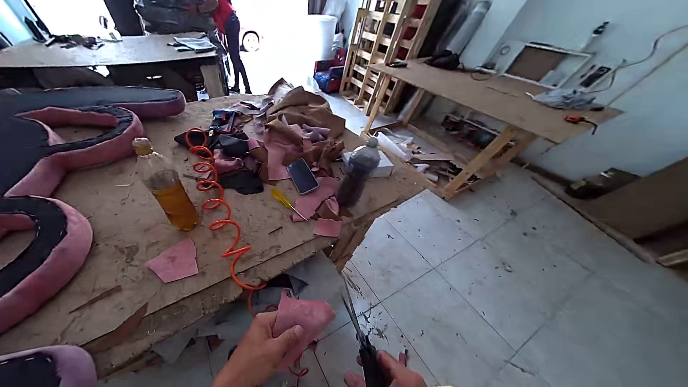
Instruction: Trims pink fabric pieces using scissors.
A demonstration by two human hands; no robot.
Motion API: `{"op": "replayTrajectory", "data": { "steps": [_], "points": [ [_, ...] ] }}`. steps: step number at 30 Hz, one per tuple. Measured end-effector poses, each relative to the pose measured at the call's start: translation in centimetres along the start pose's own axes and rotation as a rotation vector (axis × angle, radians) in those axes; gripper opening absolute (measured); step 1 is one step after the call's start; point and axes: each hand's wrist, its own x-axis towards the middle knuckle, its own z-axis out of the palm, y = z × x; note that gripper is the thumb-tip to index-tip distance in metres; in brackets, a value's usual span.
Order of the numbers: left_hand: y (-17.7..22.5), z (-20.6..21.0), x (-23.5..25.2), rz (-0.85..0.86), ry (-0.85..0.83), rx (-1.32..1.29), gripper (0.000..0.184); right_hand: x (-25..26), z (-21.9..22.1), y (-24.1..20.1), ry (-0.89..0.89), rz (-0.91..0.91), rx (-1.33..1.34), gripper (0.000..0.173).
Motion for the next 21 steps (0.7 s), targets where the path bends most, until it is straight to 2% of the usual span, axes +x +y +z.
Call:
{"op": "replayTrajectory", "data": {
  "steps": [2, 5, 9, 14, 21],
  "points": [
    [0.4, -1.8, 0.1, 0.047, -0.045, 0.046, 0.023, 2.2, -0.2, -2.3, 0.014, -0.093, -0.19, 0.049],
    [1.2, -4.5, 0.2, 0.088, -0.018, 0.057, 0.022, 4.9, 0.4, -5.0, -0.016, -0.276, -0.354, 0.04],
    [2.9, -8.6, 1.1, 0.162, -0.037, 0.024, 0.022, 8.1, 2.2, -9.1, -0.06, -0.388, -0.511, 0.04],
    [4.6, -12.5, 2.0, 0.239, -0.042, 0.023, 0.022, 12.1, 4.2, -13.1, -0.017, -0.525, -0.625, 0.034],
    [7.4, -13.9, 2.8, 0.202, 0.04, 0.009, 0.012, 18.0, 4.1, -14.6, -0.05, -0.787, -0.651, 0.023]
  ]
}}
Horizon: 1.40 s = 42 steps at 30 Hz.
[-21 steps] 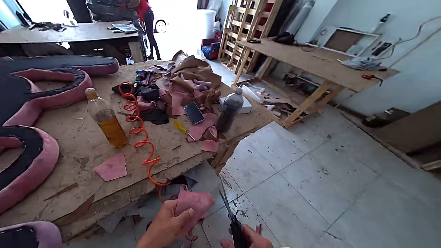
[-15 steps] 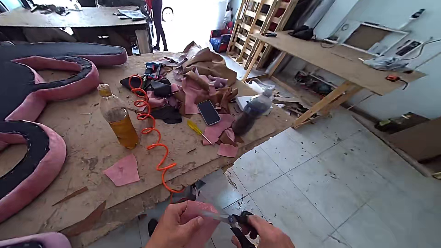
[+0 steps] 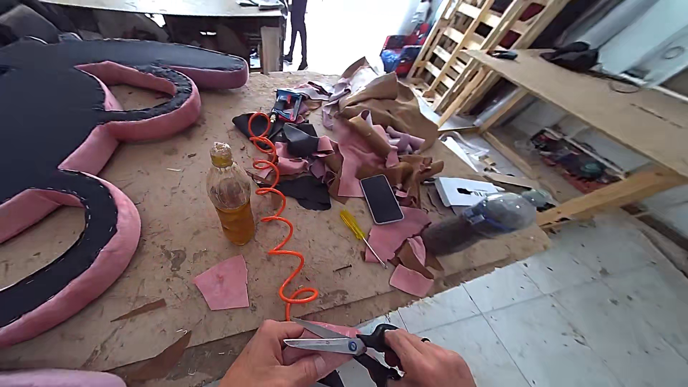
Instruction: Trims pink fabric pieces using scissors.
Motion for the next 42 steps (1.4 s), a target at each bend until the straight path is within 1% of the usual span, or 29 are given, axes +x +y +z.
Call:
{"op": "replayTrajectory", "data": {
  "steps": [3, 7, 9, 12, 13, 15, 16, 18, 23, 27, 32, 36, 39, 42],
  "points": [
    [1.0, 0.4, 0.8, 0.0, 0.02, 0.002, 0.013, 1.7, -0.5, 2.1, 0.04, -0.094, -0.023, 0.026],
    [1.7, 1.3, 1.9, -0.015, 0.042, 0.031, 0.012, 3.4, -1.2, 4.4, 0.033, -0.168, -0.08, 0.035],
    [1.8, 1.8, 2.3, -0.014, 0.056, 0.066, 0.012, 3.8, -0.8, 5.5, 0.06, -0.208, -0.1, 0.032],
    [1.7, 1.8, 2.6, 0.013, 0.056, 0.091, 0.013, 4.4, -0.3, 6.5, 0.118, -0.261, -0.115, 0.023],
    [1.6, 1.7, 2.6, 0.027, 0.049, 0.081, 0.014, 4.6, -0.3, 6.6, 0.133, -0.277, -0.123, 0.021],
    [1.4, 1.5, 2.6, 0.034, 0.049, 0.049, 0.015, 4.9, -0.6, 6.7, 0.139, -0.297, -0.14, 0.023],
    [1.5, 1.5, 2.7, 0.029, 0.055, 0.036, 0.012, 5.1, -0.9, 6.7, 0.122, -0.299, -0.144, 0.026],
    [1.7, 1.3, 2.7, 0.023, 0.052, 0.019, 0.009, 5.3, -1.5, 6.5, 0.1, -0.303, -0.142, 0.027],
    [2.0, 0.8, 3.0, 0.087, -0.011, -0.002, 0.017, 5.5, -1.9, 6.9, 0.165, -0.353, -0.193, 0.021],
    [2.0, 0.5, 3.1, 0.075, -0.027, -0.034, 0.013, 5.6, -2.7, 6.4, 0.137, -0.347, -0.21, 0.026],
    [1.8, 0.1, 3.0, 0.139, -0.043, 0.014, 0.02, 5.6, -2.6, 6.5, 0.164, -0.353, -0.225, 0.02],
    [1.5, -0.1, 2.9, 0.098, -0.035, -0.023, 0.013, 5.6, -3.1, 6.1, 0.117, -0.346, -0.249, 0.028],
    [1.2, -0.3, 2.8, 0.115, -0.042, -0.032, 0.014, 5.4, -2.7, 6.3, 0.15, -0.359, -0.271, 0.021],
    [1.2, -0.4, 2.7, 0.116, -0.047, -0.046, 0.015, 5.5, -3.0, 6.2, 0.149, -0.361, -0.275, 0.021]
  ]
}}
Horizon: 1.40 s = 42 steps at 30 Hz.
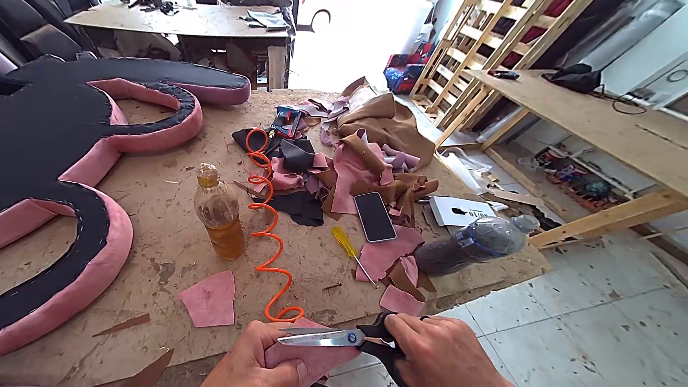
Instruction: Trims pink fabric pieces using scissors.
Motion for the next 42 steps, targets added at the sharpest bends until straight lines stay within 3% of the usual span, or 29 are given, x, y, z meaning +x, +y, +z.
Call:
{"op": "replayTrajectory", "data": {
  "steps": [3, 9, 14, 21, 25, 28, 34, 37, 42],
  "points": [
    [0.0, 0.0, 0.0, -0.006, -0.006, -0.01, 0.013, 0.0, -0.7, -0.2, -0.04, 0.004, -0.006, 0.026],
    [0.0, 0.0, -0.1, 0.073, 0.05, 0.072, 0.02, 0.1, -0.9, -0.2, -0.014, -0.009, -0.016, 0.02],
    [0.8, 0.9, -0.2, -0.002, 0.114, 0.07, 0.01, 0.4, -1.7, -0.9, -0.095, 0.024, 0.037, 0.036],
    [0.5, 0.5, 0.0, -0.055, 0.067, 0.001, 0.006, -0.4, -0.7, -0.4, -0.017, -0.016, 0.011, 0.023],
    [0.9, 0.7, 0.4, -0.059, 0.041, -0.032, 0.009, -0.4, -0.8, 0.0, -0.023, -0.001, -0.004, 0.03],
    [0.7, 0.5, 0.6, -0.039, 0.026, -0.009, 0.006, -0.6, -0.9, 0.4, 0.004, -0.025, -0.027, 0.023],
    [0.7, 0.5, 0.9, -0.055, -0.005, -0.05, 0.007, -0.8, -1.5, 1.3, 0.002, -0.037, -0.015, 0.027],
    [0.7, 0.2, 1.1, -0.02, -0.038, -0.083, 0.01, -1.5, -1.6, 2.5, -0.039, 0.041, 0.17, 0.036],
    [0.3, -0.5, 2.7, 0.067, -0.24, 0.097, 0.017, 0.6, -2.1, 2.3, -0.13, 0.21, 0.962, 0.053]
  ]
}}
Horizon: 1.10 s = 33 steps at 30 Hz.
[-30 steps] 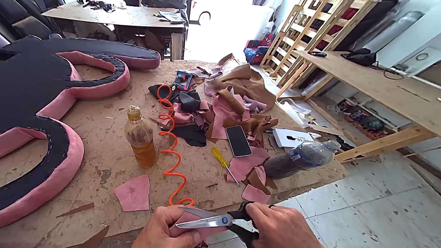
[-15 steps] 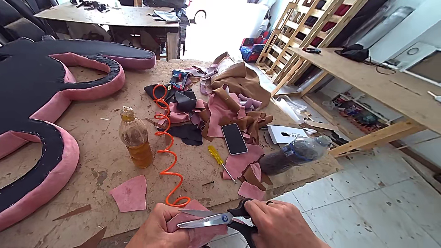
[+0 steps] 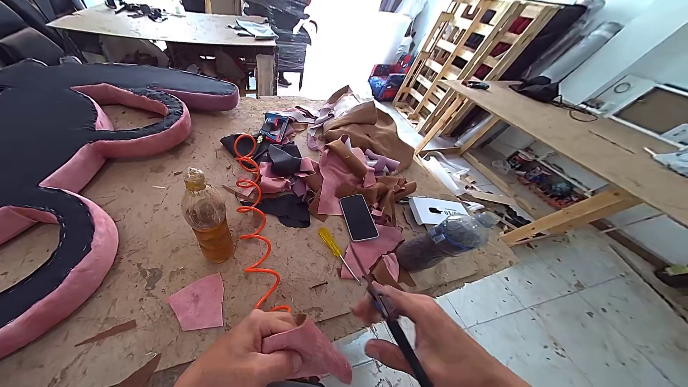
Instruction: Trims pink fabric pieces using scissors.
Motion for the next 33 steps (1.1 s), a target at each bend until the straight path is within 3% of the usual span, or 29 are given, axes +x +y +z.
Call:
{"op": "replayTrajectory", "data": {
  "steps": [3, 5, 7, 9, 11, 14, 17, 19, 22, 25, 27, 30, 33],
  "points": [
    [1.4, 0.8, 3.1, -0.061, -0.222, 0.066, 0.016, 2.0, 0.4, -1.9, -0.196, 0.069, 0.236, 0.058],
    [2.7, 1.2, 5.1, -0.125, -0.315, 0.125, 0.016, 1.9, 0.1, -2.2, -0.295, 0.166, 0.354, 0.04],
    [3.2, 1.1, 6.5, -0.17, -0.291, 0.189, 0.019, 0.8, -0.6, -2.0, -0.348, 0.252, 0.498, 0.024],
    [2.5, 0.5, 7.2, -0.151, -0.214, 0.097, 0.019, -1.1, -1.2, -1.7, -0.291, 0.329, 0.619, 0.017],
    [1.6, 0.0, 7.5, -0.16, -0.179, -0.056, 0.017, -2.8, -1.2, -1.5, -0.099, 0.37, 0.689, 0.018],
    [0.6, 0.5, 8.3, -0.181, -0.316, -0.096, 0.016, -3.9, -0.7, -1.0, 0.163, 0.361, 0.687, 0.029],
    [0.2, 1.9, 9.9, -0.168, -0.527, -0.02, 0.016, -4.3, 0.1, -0.9, 0.102, 0.366, 0.697, 0.045],
    [0.8, 2.7, 11.4, -0.216, -0.572, 0.027, 0.018, -4.5, 0.6, -1.1, 0.021, 0.401, 0.69, 0.039],
    [0.6, 2.7, 11.6, -0.276, -0.398, -0.092, 0.026, -5.4, 1.4, -1.3, 0.099, 0.442, 0.78, 0.022],
    [-2.3, 1.8, 9.3, -0.125, -0.063, -0.689, 0.056, -5.9, 2.6, -2.0, 0.449, 0.452, 1.086, 0.022],
    [-4.4, 3.4, 8.0, -0.056, 0.174, -1.044, 0.07, -5.8, 3.9, -2.4, 0.664, 0.417, 1.309, 0.026],
    [-8.6, 7.4, 6.1, -0.137, 0.172, -1.205, 0.091, -5.2, 6.6, -2.2, 0.899, 0.453, 1.41, 0.031],
    [-8.8, 9.5, 5.1, -0.118, 0.227, -1.112, 0.084, -5.0, 9.3, -2.7, 1.034, 0.669, 1.188, 0.027]
  ]
}}
